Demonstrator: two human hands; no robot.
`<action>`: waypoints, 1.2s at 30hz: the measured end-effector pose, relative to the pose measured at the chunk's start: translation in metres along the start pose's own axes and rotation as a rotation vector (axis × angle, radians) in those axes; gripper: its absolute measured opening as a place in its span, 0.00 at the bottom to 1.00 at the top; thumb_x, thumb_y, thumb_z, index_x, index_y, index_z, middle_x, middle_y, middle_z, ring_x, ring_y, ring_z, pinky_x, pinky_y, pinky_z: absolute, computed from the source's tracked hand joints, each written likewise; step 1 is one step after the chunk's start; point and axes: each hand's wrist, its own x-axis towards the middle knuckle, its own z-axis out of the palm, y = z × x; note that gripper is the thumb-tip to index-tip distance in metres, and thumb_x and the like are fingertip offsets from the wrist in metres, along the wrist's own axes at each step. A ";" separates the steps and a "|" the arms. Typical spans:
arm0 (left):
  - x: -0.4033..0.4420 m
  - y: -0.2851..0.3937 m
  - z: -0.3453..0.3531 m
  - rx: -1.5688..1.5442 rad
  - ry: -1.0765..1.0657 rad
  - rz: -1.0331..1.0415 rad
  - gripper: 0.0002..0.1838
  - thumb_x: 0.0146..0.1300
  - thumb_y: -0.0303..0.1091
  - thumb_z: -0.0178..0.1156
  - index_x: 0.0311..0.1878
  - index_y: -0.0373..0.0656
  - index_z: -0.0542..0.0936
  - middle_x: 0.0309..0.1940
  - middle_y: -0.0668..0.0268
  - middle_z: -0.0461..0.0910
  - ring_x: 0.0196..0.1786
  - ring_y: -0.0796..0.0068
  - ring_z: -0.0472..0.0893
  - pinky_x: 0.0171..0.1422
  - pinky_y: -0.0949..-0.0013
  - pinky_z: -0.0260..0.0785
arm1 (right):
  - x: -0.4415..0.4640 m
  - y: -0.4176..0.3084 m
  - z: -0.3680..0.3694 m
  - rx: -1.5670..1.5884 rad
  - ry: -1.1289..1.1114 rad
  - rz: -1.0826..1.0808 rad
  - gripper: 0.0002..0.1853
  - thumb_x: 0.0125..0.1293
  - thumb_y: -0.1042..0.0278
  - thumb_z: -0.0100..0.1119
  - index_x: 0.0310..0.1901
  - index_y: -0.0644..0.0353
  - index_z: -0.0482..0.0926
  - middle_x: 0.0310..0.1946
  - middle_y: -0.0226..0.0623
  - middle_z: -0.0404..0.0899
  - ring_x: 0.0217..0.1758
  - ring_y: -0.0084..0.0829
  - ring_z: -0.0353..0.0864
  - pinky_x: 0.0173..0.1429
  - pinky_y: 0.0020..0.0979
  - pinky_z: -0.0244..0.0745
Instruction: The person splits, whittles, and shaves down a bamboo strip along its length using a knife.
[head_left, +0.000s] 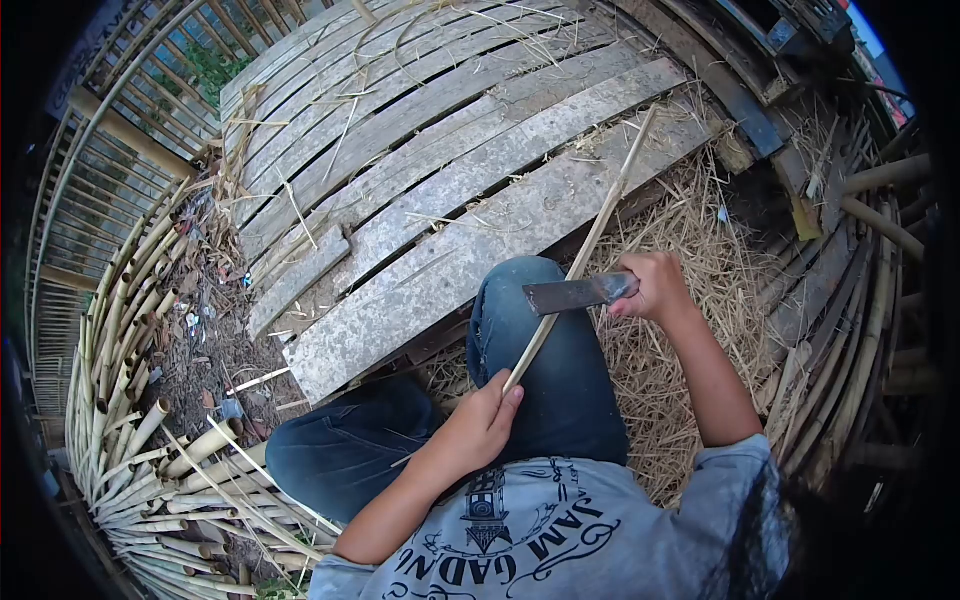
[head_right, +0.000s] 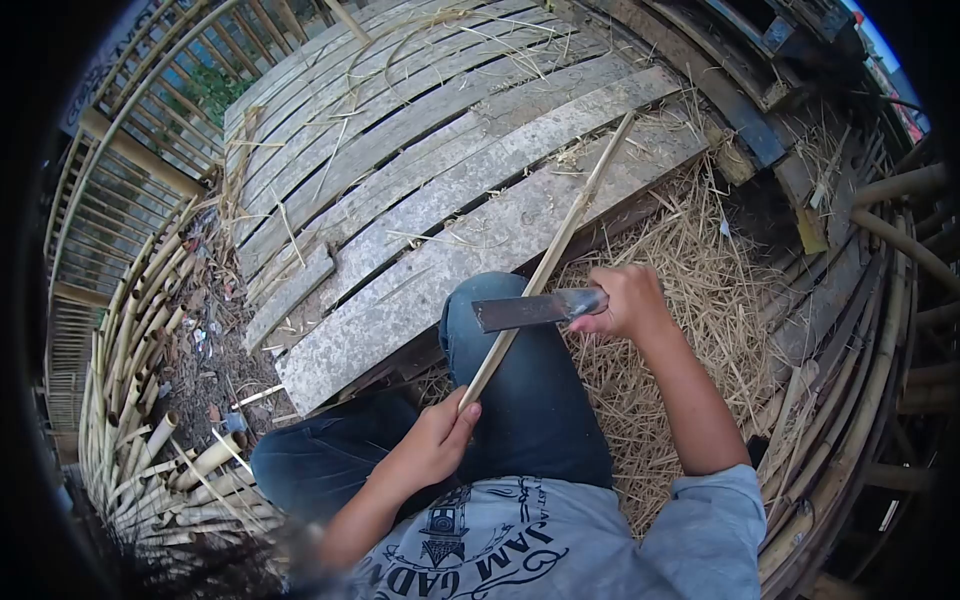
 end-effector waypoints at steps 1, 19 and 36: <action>0.002 0.003 0.001 0.079 0.026 0.002 0.14 0.79 0.39 0.43 0.43 0.38 0.69 0.21 0.71 0.67 0.24 0.79 0.68 0.31 0.70 0.65 | 0.005 0.008 0.002 -0.004 0.006 -0.002 0.47 0.41 0.08 0.49 0.19 0.58 0.73 0.13 0.38 0.73 0.20 0.44 0.79 0.27 0.42 0.73; -0.003 0.003 0.016 0.171 0.145 0.009 0.13 0.77 0.37 0.45 0.43 0.35 0.69 0.21 0.47 0.72 0.28 0.43 0.76 0.34 0.53 0.67 | -0.003 0.025 -0.003 -0.136 0.167 -0.073 0.48 0.38 0.06 0.47 0.19 0.56 0.71 0.14 0.35 0.73 0.21 0.42 0.81 0.27 0.40 0.74; -0.003 -0.006 0.028 0.172 0.208 0.053 0.13 0.78 0.36 0.44 0.42 0.35 0.70 0.21 0.56 0.68 0.24 0.61 0.71 0.35 0.59 0.66 | 0.007 0.006 0.012 -0.141 0.214 -0.051 0.47 0.39 0.07 0.47 0.18 0.57 0.70 0.15 0.37 0.74 0.21 0.44 0.81 0.27 0.42 0.73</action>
